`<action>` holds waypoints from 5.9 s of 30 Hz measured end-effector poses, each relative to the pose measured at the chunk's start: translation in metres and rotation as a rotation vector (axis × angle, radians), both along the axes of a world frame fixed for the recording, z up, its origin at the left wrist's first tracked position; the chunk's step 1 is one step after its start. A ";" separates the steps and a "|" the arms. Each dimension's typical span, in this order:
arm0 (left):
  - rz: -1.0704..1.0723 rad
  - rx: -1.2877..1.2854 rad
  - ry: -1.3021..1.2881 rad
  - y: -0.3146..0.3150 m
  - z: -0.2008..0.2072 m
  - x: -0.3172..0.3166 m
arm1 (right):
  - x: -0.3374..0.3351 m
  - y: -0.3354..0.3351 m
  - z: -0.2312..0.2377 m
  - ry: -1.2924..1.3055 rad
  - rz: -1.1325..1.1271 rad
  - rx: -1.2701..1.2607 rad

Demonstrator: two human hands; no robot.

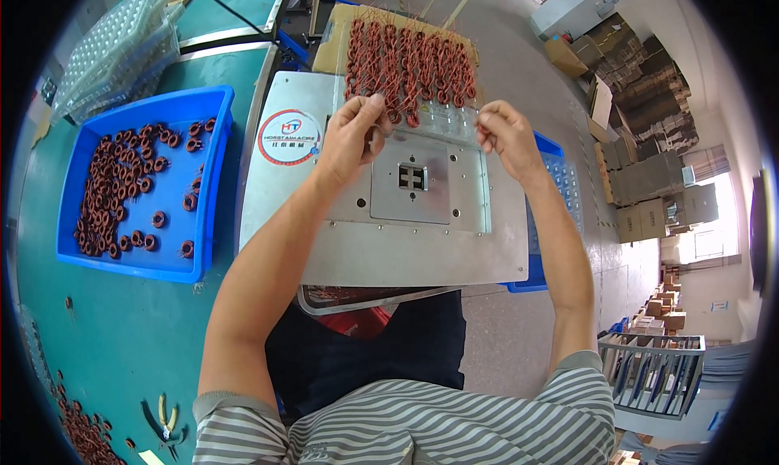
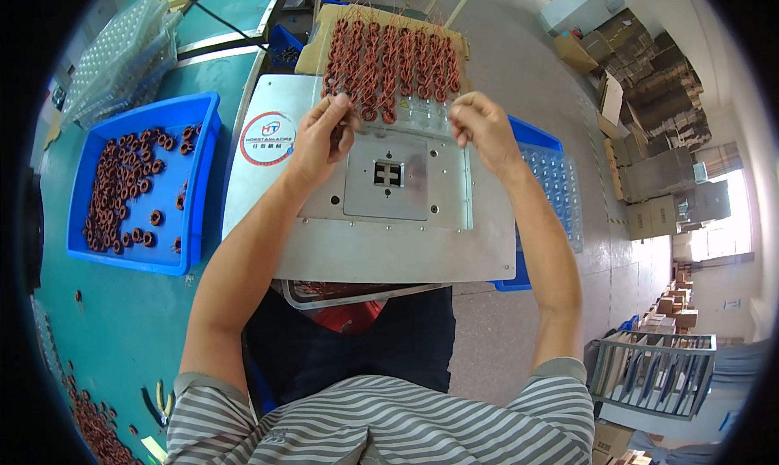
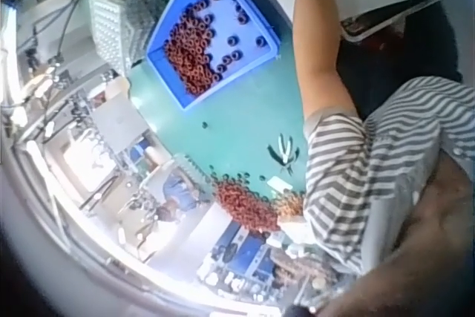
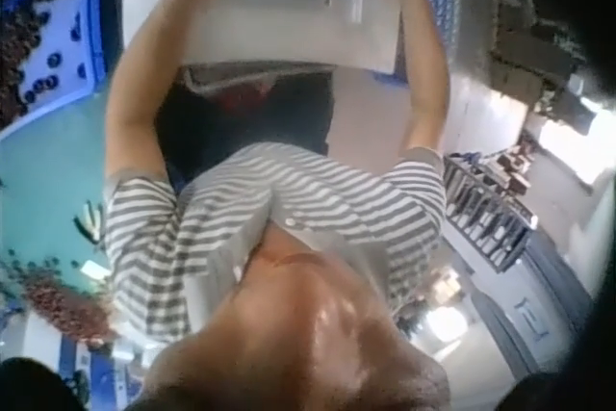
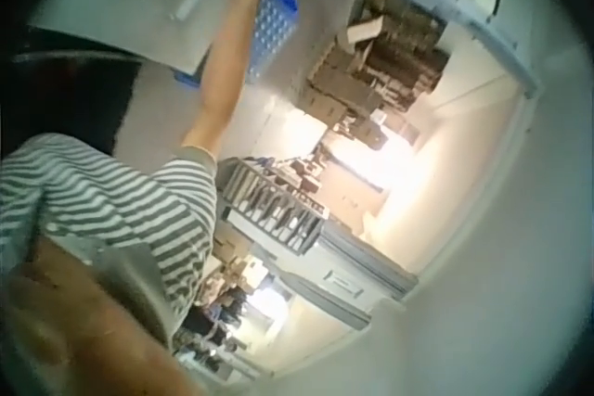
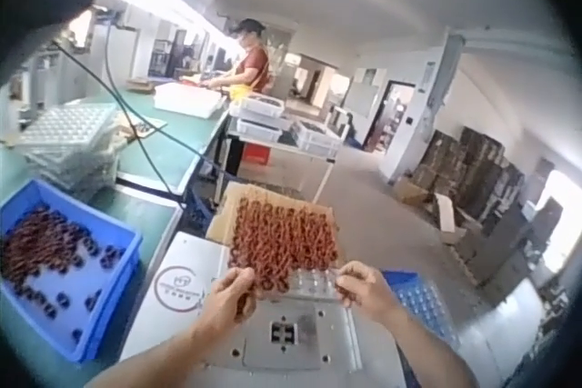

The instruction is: The worker is winding copper wire onto toroidal magnetic cores using a specialized machine on an industrial assembly line.

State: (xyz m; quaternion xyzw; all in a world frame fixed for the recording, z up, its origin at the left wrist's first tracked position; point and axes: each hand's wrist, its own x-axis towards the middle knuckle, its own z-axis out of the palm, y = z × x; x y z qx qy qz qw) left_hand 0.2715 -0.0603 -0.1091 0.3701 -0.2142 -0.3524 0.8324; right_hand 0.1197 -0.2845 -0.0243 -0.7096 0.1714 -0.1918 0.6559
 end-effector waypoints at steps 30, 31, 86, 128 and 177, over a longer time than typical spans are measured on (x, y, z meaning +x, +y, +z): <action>0.012 0.116 -0.003 0.008 -0.012 0.009 | 0.029 0.065 -0.046 0.071 0.529 -1.191; 0.009 0.114 0.001 0.006 -0.013 0.008 | 0.028 0.061 -0.048 0.057 0.530 -1.170; -0.120 0.193 -0.329 -0.003 -0.006 -0.003 | 0.048 -0.012 -0.024 0.046 -0.106 -0.367; -0.216 0.095 0.039 0.001 -0.023 0.009 | 0.024 0.075 -0.072 0.122 0.448 -1.225; 0.130 0.572 -1.485 -0.014 -0.026 -0.042 | -0.023 0.024 -0.027 0.032 0.058 -1.569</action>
